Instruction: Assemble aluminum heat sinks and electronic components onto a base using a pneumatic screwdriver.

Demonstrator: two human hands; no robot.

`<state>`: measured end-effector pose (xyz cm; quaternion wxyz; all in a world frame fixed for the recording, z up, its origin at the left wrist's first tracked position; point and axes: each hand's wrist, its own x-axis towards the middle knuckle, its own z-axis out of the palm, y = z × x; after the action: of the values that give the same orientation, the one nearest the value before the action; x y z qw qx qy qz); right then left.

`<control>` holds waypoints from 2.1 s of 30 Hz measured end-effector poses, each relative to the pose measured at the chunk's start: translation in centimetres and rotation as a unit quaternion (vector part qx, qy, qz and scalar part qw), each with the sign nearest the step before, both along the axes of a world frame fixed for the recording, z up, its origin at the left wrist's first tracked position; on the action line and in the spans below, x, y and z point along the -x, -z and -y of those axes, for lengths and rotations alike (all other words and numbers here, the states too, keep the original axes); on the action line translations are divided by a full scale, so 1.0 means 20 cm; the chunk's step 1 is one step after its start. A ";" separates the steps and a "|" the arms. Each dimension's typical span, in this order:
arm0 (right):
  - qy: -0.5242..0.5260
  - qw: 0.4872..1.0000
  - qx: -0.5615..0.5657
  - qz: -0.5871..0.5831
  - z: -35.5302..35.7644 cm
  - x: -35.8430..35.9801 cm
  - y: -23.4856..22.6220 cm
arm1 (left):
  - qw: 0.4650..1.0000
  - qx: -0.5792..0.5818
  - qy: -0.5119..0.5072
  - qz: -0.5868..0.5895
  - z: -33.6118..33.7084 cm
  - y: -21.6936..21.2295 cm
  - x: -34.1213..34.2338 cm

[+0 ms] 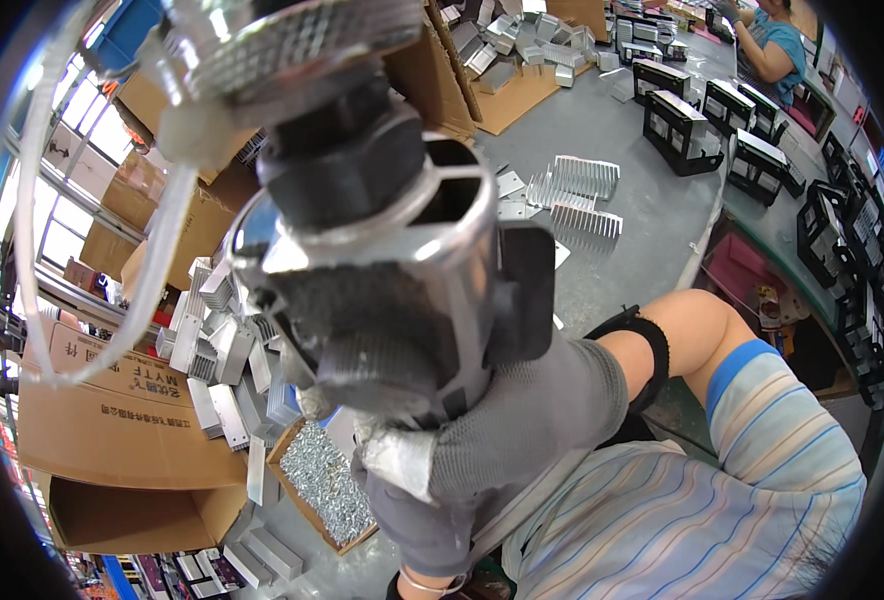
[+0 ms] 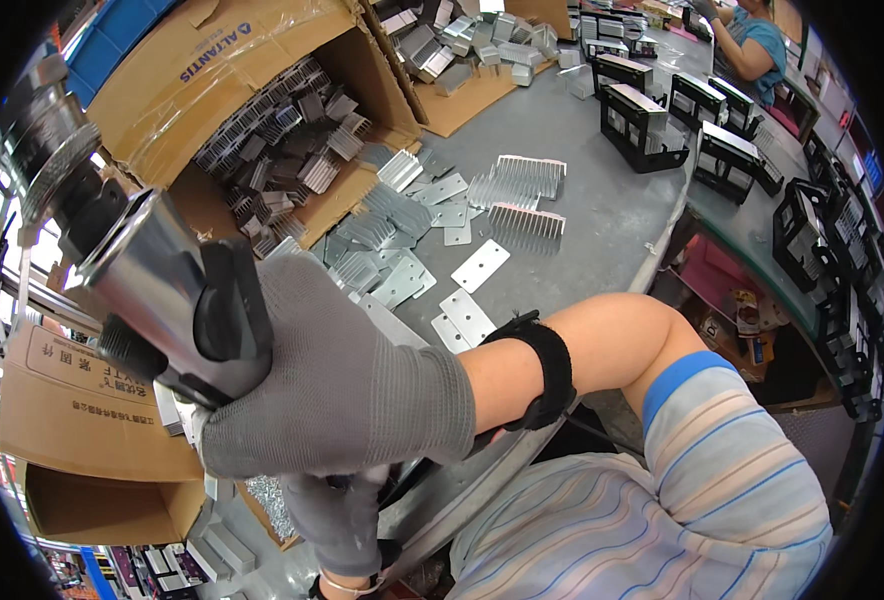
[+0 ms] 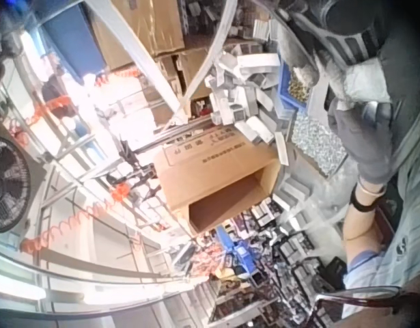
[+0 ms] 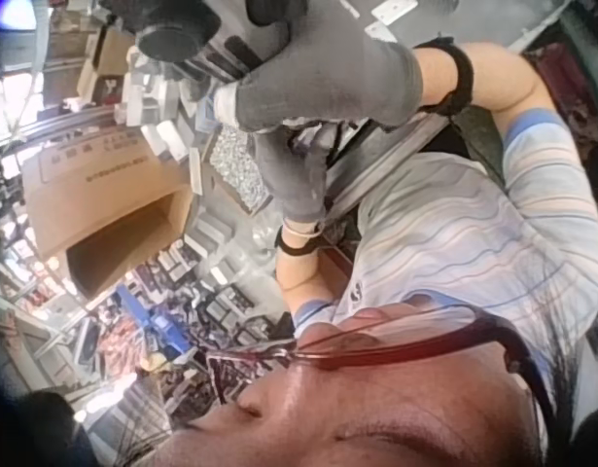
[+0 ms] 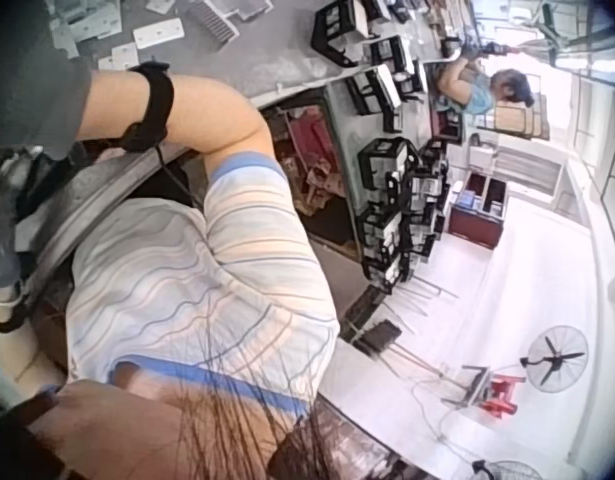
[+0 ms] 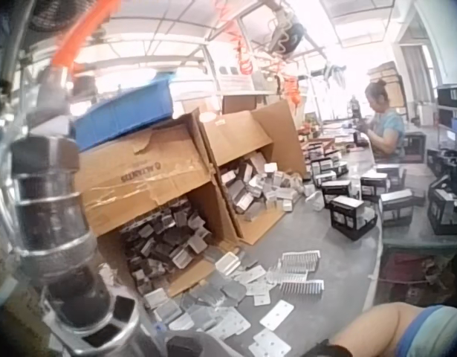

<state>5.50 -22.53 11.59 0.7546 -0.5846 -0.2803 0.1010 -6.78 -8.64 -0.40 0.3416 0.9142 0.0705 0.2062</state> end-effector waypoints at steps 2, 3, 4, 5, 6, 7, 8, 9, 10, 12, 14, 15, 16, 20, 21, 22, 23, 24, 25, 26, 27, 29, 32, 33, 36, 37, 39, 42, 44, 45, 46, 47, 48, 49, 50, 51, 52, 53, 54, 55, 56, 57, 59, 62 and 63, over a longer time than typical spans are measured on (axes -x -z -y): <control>-0.026 0.999 -0.029 -0.017 -0.02 -0.06 0.06 | 0.998 -0.025 0.051 -0.013 -0.02 -0.08 -0.06; -0.042 0.998 -0.042 -0.027 -0.04 -0.08 0.08 | 0.994 -0.082 0.064 -0.024 -0.03 -0.15 -0.08; -0.059 0.996 -0.054 -0.038 -0.04 -0.08 0.08 | 0.987 -0.139 0.076 -0.035 -0.04 -0.21 -0.11; -0.061 0.996 -0.051 -0.039 -0.02 -0.07 0.08 | 0.978 -0.181 0.104 0.002 -0.05 -0.26 -0.16; -0.057 0.996 -0.029 -0.057 0.02 -0.04 0.06 | 0.979 -0.179 0.102 0.002 -0.06 -0.28 -0.19; -0.052 0.996 -0.007 -0.076 0.06 -0.02 0.04 | 0.973 -0.196 0.119 -0.036 -0.07 -0.27 -0.22; -0.049 0.995 0.013 -0.092 0.08 0.00 0.03 | 0.965 -0.215 0.134 -0.072 -0.07 -0.26 -0.24; -0.058 0.995 -0.045 -0.070 0.02 -0.01 0.09 | 0.960 -0.246 0.117 -0.069 -0.05 -0.25 -0.25; -0.055 0.995 -0.042 -0.068 0.03 -0.01 0.10 | 0.960 -0.244 0.119 -0.067 -0.05 -0.21 -0.27; -0.034 0.998 -0.031 -0.038 0.03 -0.01 0.12 | 0.926 -0.361 0.109 0.003 -0.08 -0.12 -0.30; -0.020 1.000 -0.023 -0.008 0.02 0.00 0.13 | 0.957 -0.282 0.073 -0.013 -0.10 -0.06 -0.32; -0.011 1.000 -0.018 0.007 0.02 0.00 0.13 | 0.979 -0.200 0.038 -0.029 -0.10 -0.04 -0.34; -0.004 1.000 -0.013 0.022 0.01 0.00 0.13 | 0.979 -0.198 0.037 -0.029 -0.10 -0.01 -0.35; 0.024 0.996 0.003 0.086 -0.01 0.02 0.14 | 0.999 -0.043 0.019 -0.006 -0.12 0.07 -0.39; 0.030 0.994 0.006 0.102 -0.02 0.03 0.13 | 1.000 -0.005 0.013 0.000 -0.12 0.09 -0.39; 0.036 0.992 0.009 0.118 -0.02 0.04 0.13 | 0.999 0.033 0.008 0.006 -0.13 0.10 -0.39; 0.042 0.990 0.012 0.134 -0.03 0.05 0.13 | 0.997 0.072 0.003 0.012 -0.13 0.10 -0.39; 0.052 0.987 0.017 0.149 -0.03 0.05 0.13 | 0.994 0.111 0.001 0.018 -0.12 0.11 -0.40; 0.062 0.984 0.021 0.165 -0.03 0.06 0.14 | 0.999 0.048 -0.011 -0.001 -0.10 0.09 -0.40; 0.071 0.981 0.025 0.180 -0.03 0.06 0.14 | 0.999 0.049 -0.010 -0.001 -0.10 0.09 -0.40; 0.081 0.977 0.029 0.196 -0.03 0.07 0.14 | 1.000 0.022 -0.006 -0.004 -0.10 0.09 -0.39; 0.100 0.969 0.034 0.225 -0.03 0.08 0.15 | 0.999 -0.033 0.003 -0.011 -0.10 0.09 -0.38; 0.119 0.959 0.040 0.253 -0.03 0.09 0.17 | 0.993 -0.115 0.015 -0.022 -0.10 0.10 -0.38; 0.165 0.930 0.023 0.327 -0.04 0.09 0.20 | 0.989 -0.144 0.019 -0.025 -0.10 0.10 -0.38; 0.182 0.913 0.018 0.365 -0.04 0.09 0.20 | 0.972 -0.230 0.031 -0.033 -0.11 0.09 -0.38; 0.156 0.929 0.001 0.335 -0.05 0.08 0.19 | 0.965 -0.259 0.034 -0.035 -0.11 0.08 -0.38; 0.123 0.944 -0.025 0.304 -0.06 0.10 0.12 | 0.946 -0.319 0.030 -0.043 -0.12 0.05 -0.34; 0.029 0.996 -0.085 0.004 -0.02 0.06 -0.01 | 0.946 -0.310 0.052 -0.075 -0.11 0.03 -0.36; 0.035 0.996 -0.078 0.005 -0.03 0.02 -0.01 | 0.926 -0.373 0.052 0.025 -0.09 -0.04 -0.35; 0.034 0.997 -0.071 0.006 -0.03 0.01 -0.02 | 0.925 -0.376 0.055 0.027 -0.09 -0.08 -0.33; 0.033 0.997 -0.064 0.007 -0.03 -0.01 -0.02 | 0.940 -0.335 0.052 0.031 -0.09 -0.11 -0.32; 0.023 0.997 -0.066 0.024 -0.04 -0.04 0.02 | 0.954 -0.293 0.050 0.035 -0.09 -0.14 -0.30; 0.027 0.997 -0.068 0.023 -0.06 -0.08 0.06 | 0.953 -0.295 0.054 0.036 -0.08 -0.17 -0.29; 0.041 0.993 -0.096 0.062 -0.09 -0.12 0.09 | 0.979 -0.194 0.066 -0.002 -0.07 -0.20 -0.27; 0.054 0.986 -0.123 0.101 -0.11 -0.14 0.11 | 0.992 -0.091 0.078 -0.042 -0.07 -0.22 -0.26; 0.042 0.986 -0.146 0.069 -0.13 -0.13 0.09 | 0.994 -0.076 0.064 -0.035 -0.08 -0.21 -0.23; 0.042 0.986 -0.147 0.068 -0.14 -0.14 0.10 | 0.994 -0.078 0.063 -0.036 -0.08 -0.21 -0.21; 0.027 0.990 -0.125 0.050 -0.16 -0.15 0.13 | 0.997 -0.064 0.052 -0.012 -0.08 -0.22 -0.19; 0.011 0.994 -0.103 0.033 -0.17 -0.16 0.14 | 0.998 -0.050 0.041 0.013 -0.09 -0.23 -0.17; 0.037 0.996 -0.074 0.027 -0.17 -0.16 0.15 | 0.996 -0.073 0.044 -0.010 -0.10 -0.25 -0.14; 0.037 0.996 -0.074 0.026 -0.17 -0.15 0.15 | 0.996 -0.074 0.044 -0.011 -0.10 -0.26 -0.13; 0.003 0.991 -0.130 -0.004 -0.16 -0.13 0.10 | 0.991 -0.130 0.035 0.004 -0.10 -0.27 -0.11; -0.032 0.982 -0.185 -0.035 -0.14 -0.12 0.05 | 0.987 -0.159 0.013 -0.007 -0.10 -0.27 -0.08; -0.081 0.975 -0.167 -0.118 -0.09 -0.08 0.03 | 0.991 -0.122 0.029 0.044 -0.09 -0.22 -0.06; -0.089 0.974 -0.167 -0.121 -0.08 -0.06 0.01 | 0.993 -0.095 0.036 0.054 -0.08 -0.19 -0.06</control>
<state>6.76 -20.89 11.39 0.8580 -0.4061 -0.2508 0.1899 -5.67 -6.97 3.42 0.2641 0.9320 -0.0006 0.2483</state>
